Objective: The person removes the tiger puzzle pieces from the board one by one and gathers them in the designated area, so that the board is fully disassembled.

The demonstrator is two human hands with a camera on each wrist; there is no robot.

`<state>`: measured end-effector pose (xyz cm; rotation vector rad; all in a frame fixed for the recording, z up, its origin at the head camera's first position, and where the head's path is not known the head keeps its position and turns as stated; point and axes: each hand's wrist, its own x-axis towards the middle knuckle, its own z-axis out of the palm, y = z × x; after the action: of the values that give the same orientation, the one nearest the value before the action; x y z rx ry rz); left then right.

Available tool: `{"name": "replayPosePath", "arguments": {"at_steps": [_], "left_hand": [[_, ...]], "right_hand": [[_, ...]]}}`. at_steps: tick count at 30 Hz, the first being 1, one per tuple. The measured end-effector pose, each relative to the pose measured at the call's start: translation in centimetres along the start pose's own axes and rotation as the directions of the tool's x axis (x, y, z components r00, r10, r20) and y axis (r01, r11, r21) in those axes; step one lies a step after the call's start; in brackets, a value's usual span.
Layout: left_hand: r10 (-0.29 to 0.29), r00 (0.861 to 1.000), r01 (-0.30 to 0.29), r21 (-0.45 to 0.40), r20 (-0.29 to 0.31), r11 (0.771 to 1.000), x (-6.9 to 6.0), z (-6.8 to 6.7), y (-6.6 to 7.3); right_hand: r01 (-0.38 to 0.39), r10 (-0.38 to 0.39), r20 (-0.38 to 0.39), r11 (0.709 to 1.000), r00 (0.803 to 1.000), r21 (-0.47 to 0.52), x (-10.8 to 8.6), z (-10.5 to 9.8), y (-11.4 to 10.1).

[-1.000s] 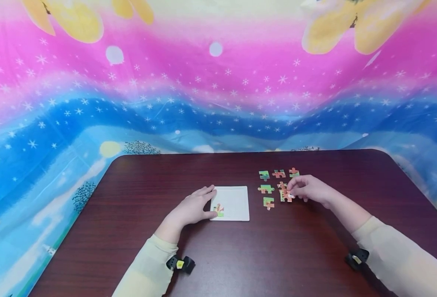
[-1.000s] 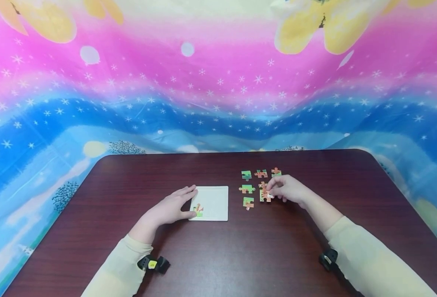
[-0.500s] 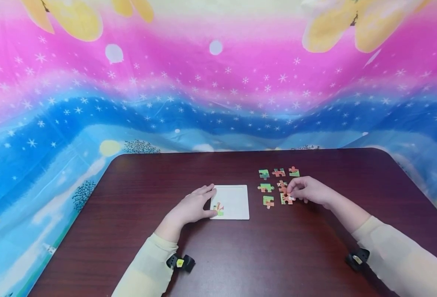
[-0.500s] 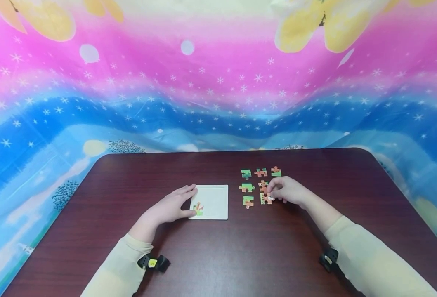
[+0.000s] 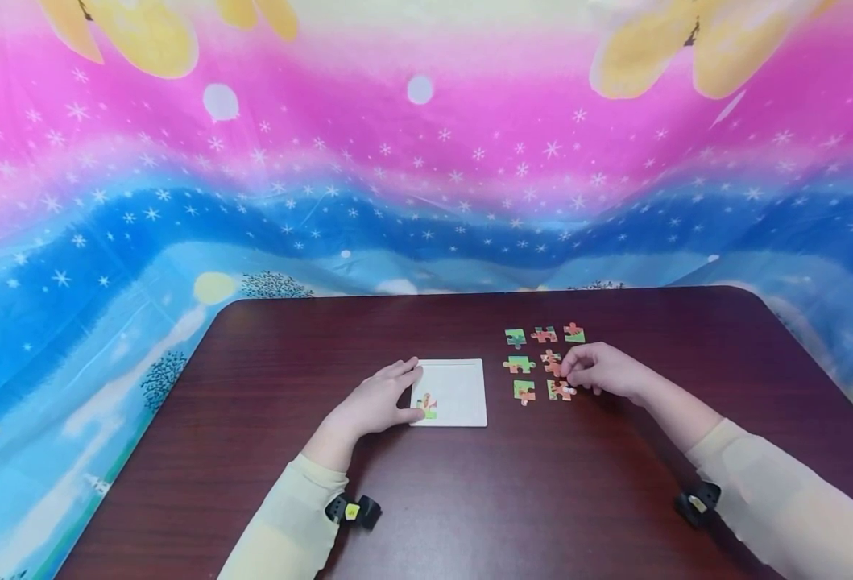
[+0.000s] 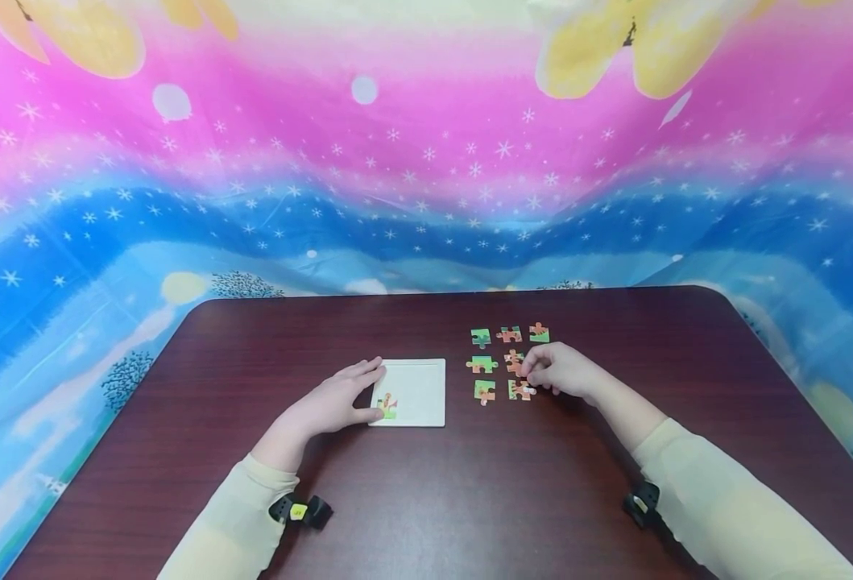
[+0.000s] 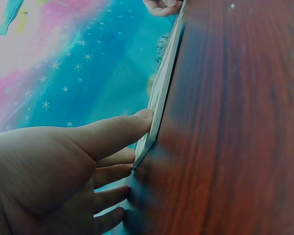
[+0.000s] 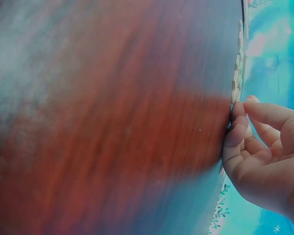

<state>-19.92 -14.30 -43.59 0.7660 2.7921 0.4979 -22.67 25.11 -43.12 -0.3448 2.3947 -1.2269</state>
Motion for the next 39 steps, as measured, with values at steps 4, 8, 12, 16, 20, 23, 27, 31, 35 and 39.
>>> {"name": "replayPosePath", "arguments": {"at_steps": [4,8,12,16,20,23,27,31,35,39], "left_hand": [[-0.004,1.000,0.004,-0.001,0.007,1.000,0.0,0.0,0.0],[-0.007,1.000,0.007,0.002,0.010,1.000,0.1,0.0,0.0],[-0.007,1.000,0.007,0.005,0.006,1.000,0.1,0.0,-0.1],[-0.007,1.000,0.007,0.009,0.005,1.000,0.1,0.0,-0.1],[-0.003,1.000,0.003,0.004,0.006,1.000,0.1,0.0,0.0],[-0.003,1.000,0.003,0.000,0.005,1.000,0.1,0.0,0.0],[-0.005,1.000,0.005,0.000,0.004,1.000,0.0,0.0,0.0],[-0.005,1.000,0.005,-0.005,0.005,1.000,0.0,0.0,0.0],[-0.010,1.000,0.010,-0.007,0.006,1.000,0.0,0.1,0.0],[-0.015,1.000,0.015,-0.004,0.002,1.000,0.1,0.2,0.0]], "right_hand": [[0.003,-0.003,0.002,1.000,1.000,-0.001,0.0,-0.1,0.1],[0.001,-0.001,0.002,1.000,1.000,0.008,0.0,-0.1,0.0],[-0.007,0.007,0.000,1.000,1.000,0.012,0.0,-0.2,-0.2],[-0.009,0.009,0.002,1.000,1.000,0.017,-0.1,-0.2,-0.5],[-0.004,0.004,0.005,1.000,1.000,0.027,-0.3,-0.2,-0.9],[0.007,-0.008,0.006,0.999,1.000,0.038,-0.5,-0.3,-1.2],[0.029,-0.028,-0.001,0.998,1.000,0.051,-0.7,-0.4,-1.6],[0.038,-0.036,-0.021,0.998,0.999,0.053,-0.8,-0.6,-2.1],[0.049,-0.047,-0.041,0.997,0.998,0.057,-0.9,-0.8,-2.7],[0.072,-0.069,-0.053,0.996,0.996,0.061,-0.8,-1.0,-3.4]]}}
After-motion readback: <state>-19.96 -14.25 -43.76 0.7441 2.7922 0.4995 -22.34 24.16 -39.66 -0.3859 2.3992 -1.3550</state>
